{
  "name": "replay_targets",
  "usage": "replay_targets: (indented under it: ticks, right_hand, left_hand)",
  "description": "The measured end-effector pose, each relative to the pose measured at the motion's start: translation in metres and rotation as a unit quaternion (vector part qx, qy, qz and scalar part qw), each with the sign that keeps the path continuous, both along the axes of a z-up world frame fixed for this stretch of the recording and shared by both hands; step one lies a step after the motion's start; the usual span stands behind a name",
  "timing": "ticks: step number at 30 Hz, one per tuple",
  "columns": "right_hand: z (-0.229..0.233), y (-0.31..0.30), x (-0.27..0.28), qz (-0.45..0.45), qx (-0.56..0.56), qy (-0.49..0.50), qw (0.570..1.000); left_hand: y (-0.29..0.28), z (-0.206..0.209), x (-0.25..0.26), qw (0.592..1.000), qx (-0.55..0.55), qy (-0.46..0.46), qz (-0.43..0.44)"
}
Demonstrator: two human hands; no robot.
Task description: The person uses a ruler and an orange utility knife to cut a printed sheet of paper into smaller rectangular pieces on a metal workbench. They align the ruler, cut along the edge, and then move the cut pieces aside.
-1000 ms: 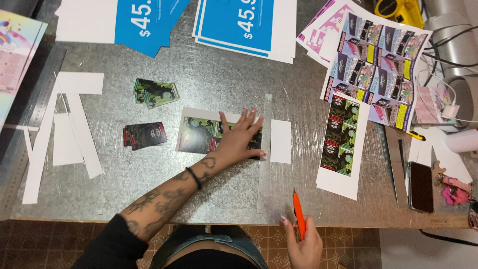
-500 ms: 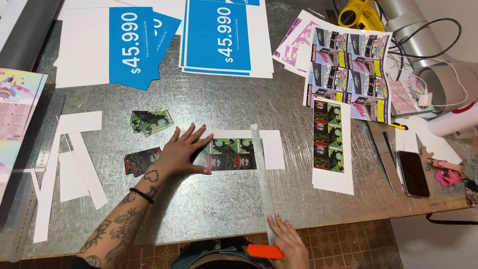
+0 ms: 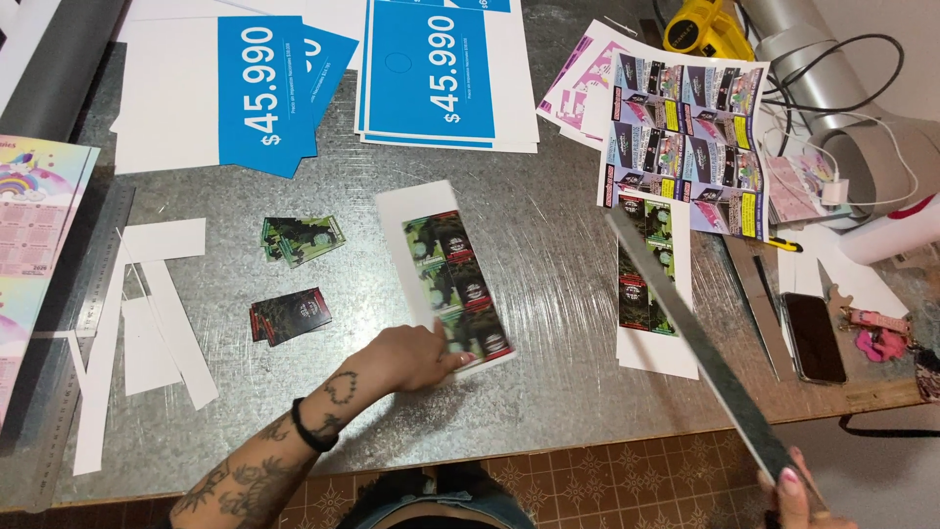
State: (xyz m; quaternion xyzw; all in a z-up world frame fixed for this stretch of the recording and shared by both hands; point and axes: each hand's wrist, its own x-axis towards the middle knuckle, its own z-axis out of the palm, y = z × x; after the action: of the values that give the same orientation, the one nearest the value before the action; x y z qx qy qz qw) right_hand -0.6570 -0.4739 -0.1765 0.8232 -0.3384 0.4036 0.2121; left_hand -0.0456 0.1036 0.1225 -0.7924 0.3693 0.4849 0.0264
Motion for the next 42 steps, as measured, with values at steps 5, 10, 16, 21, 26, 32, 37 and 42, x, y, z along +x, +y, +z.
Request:
replay_targets:
  ticks: [5,10,16,21,26,32,37,42]
  right_hand:
    - [0.038,0.026,0.010,0.043,0.183,-0.015,0.982]
    - [0.030,0.069,0.003,0.090,0.398,-0.046,0.912]
    - [-0.003,0.085,0.013,0.148,0.619,-0.080,0.767]
    - [-0.077,0.025,0.049,0.185,0.766,-0.101,0.608]
    - [0.171,0.259,0.242,0.167,0.631,0.153,0.742]
    - [0.166,0.335,0.336,0.455,0.070,-0.044,0.887]
    - [0.196,0.362,0.356,0.519,0.098,-0.007,0.849]
    - [0.201,0.367,0.350,0.546,0.284,0.115,0.780]
  left_hand:
    - [0.027,0.016,0.056,0.980,-0.151,-0.126,-0.044]
    - [0.027,-0.075,0.139,0.921,-0.195,-0.324,-0.095]
    - [-0.010,-0.091,0.112,0.928,-0.168,-0.333,-0.024]
    - [-0.049,-0.115,0.020,0.899,-0.053,-0.428,0.078]
    - [-0.030,-0.116,-0.014,0.921,0.031,-0.375,0.101]
    - [0.013,-0.095,-0.004,0.943,0.017,-0.308,0.126]
    - [0.004,-0.122,0.002,0.751,-0.225,-0.619,0.057]
    - [-0.094,-0.063,-0.011,0.952,-0.250,-0.132,0.116]
